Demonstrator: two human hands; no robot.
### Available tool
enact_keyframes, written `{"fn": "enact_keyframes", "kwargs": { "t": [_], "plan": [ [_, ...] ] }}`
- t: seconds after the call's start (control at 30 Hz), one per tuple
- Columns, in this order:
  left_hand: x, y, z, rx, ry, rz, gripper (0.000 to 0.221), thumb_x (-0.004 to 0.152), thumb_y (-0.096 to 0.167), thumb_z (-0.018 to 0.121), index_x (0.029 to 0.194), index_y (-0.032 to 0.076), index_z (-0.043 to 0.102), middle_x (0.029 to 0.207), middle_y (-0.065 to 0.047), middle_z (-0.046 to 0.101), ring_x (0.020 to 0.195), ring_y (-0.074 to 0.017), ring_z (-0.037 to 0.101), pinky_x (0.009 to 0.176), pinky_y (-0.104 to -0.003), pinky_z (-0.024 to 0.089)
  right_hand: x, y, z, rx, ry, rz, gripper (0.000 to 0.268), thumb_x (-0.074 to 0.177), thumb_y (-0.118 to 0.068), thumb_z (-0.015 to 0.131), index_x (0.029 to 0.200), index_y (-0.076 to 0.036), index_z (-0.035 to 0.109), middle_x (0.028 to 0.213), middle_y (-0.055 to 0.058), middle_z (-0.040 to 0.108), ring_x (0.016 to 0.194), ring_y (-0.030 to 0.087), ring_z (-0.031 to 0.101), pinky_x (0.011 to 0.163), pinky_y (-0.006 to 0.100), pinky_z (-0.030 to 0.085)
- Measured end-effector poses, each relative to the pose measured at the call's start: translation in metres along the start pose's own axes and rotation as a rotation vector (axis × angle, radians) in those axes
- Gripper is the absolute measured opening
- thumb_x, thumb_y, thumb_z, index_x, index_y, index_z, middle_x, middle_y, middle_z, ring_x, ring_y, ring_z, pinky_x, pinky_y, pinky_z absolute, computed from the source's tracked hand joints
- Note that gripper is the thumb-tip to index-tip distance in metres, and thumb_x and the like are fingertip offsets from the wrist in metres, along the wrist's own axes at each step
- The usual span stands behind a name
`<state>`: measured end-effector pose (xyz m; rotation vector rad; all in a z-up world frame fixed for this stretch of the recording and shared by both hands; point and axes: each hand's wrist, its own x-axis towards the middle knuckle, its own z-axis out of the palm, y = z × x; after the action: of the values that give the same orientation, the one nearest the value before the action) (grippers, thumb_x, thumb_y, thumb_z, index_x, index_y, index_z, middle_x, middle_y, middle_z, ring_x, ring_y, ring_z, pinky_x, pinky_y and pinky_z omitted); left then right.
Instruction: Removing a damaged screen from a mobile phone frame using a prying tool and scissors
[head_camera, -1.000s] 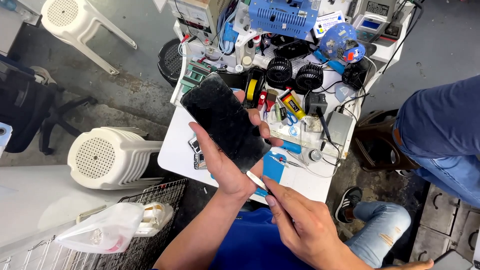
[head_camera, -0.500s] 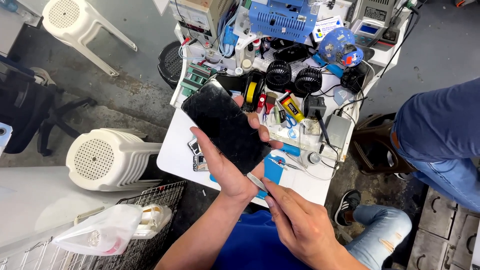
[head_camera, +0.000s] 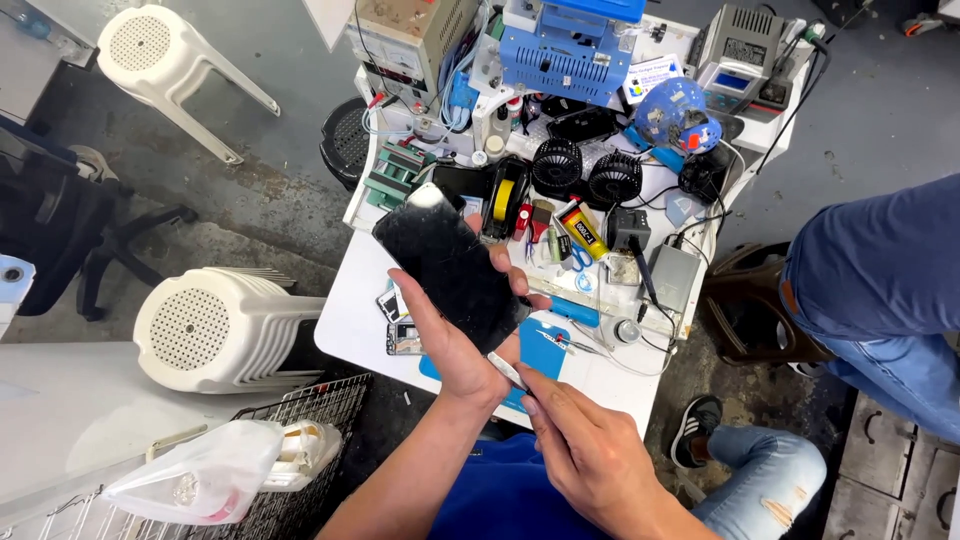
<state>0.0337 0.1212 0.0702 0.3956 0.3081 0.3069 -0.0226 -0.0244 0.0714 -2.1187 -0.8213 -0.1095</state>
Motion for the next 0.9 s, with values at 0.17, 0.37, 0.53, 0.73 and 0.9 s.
{"fn": "enact_keyframes", "kwargs": {
  "t": [0.17, 0.37, 0.53, 0.73, 0.9],
  "plan": [
    [0.006, 0.003, -0.013, -0.016, 0.046, -0.006, 0.085, 0.093, 0.076, 0.037, 0.143, 0.008, 0.054, 0.092, -0.01, 0.062, 0.072, -0.0215, 0.061, 0.065, -0.046, 0.061, 0.003, 0.005, 0.009, -0.001, -0.068, 0.02, 0.038, 0.1, -0.011, 0.06, 0.137, -0.005, 0.06, 0.114, 0.01, 0.077, 0.076, 0.018, 0.074, 0.058, 0.032, 0.06],
    [0.01, 0.008, -0.022, -0.016, 0.07, 0.028, 0.087, 0.093, 0.075, 0.038, 0.145, 0.007, 0.052, 0.094, -0.01, 0.062, 0.072, -0.021, 0.061, 0.065, -0.046, 0.061, 0.011, 0.005, 0.016, -0.031, -0.084, -0.012, 0.035, 0.1, -0.011, 0.062, 0.135, -0.004, 0.061, 0.111, 0.01, 0.076, 0.081, 0.021, 0.074, 0.055, 0.034, 0.059],
    [0.014, 0.009, -0.028, -0.017, 0.077, 0.026, 0.089, 0.092, 0.075, 0.039, 0.148, 0.007, 0.05, 0.094, -0.01, 0.061, 0.072, -0.0204, 0.06, 0.066, -0.044, 0.061, 0.015, 0.005, 0.017, -0.002, -0.129, 0.02, 0.035, 0.1, -0.012, 0.06, 0.134, -0.004, 0.062, 0.106, 0.009, 0.076, 0.073, 0.02, 0.071, 0.046, 0.034, 0.054],
    [0.015, 0.013, -0.033, -0.092, -0.002, 0.007, 0.083, 0.094, 0.075, 0.041, 0.146, 0.012, 0.053, 0.097, -0.01, 0.064, 0.078, -0.0218, 0.063, 0.07, -0.046, 0.06, 0.014, 0.004, 0.021, 0.103, -0.104, 0.139, 0.033, 0.1, -0.015, 0.058, 0.132, -0.009, 0.066, 0.098, 0.003, 0.079, 0.052, 0.011, 0.076, 0.045, 0.025, 0.055],
    [0.016, 0.015, -0.028, -0.058, 0.005, 0.006, 0.084, 0.094, 0.075, 0.04, 0.145, 0.009, 0.053, 0.096, -0.01, 0.063, 0.077, -0.0218, 0.061, 0.068, -0.046, 0.057, 0.014, 0.005, 0.022, 0.117, -0.093, 0.144, 0.033, 0.1, -0.015, 0.059, 0.131, -0.008, 0.066, 0.084, 0.002, 0.077, 0.053, 0.009, 0.073, 0.045, 0.025, 0.056]
  ]
}}
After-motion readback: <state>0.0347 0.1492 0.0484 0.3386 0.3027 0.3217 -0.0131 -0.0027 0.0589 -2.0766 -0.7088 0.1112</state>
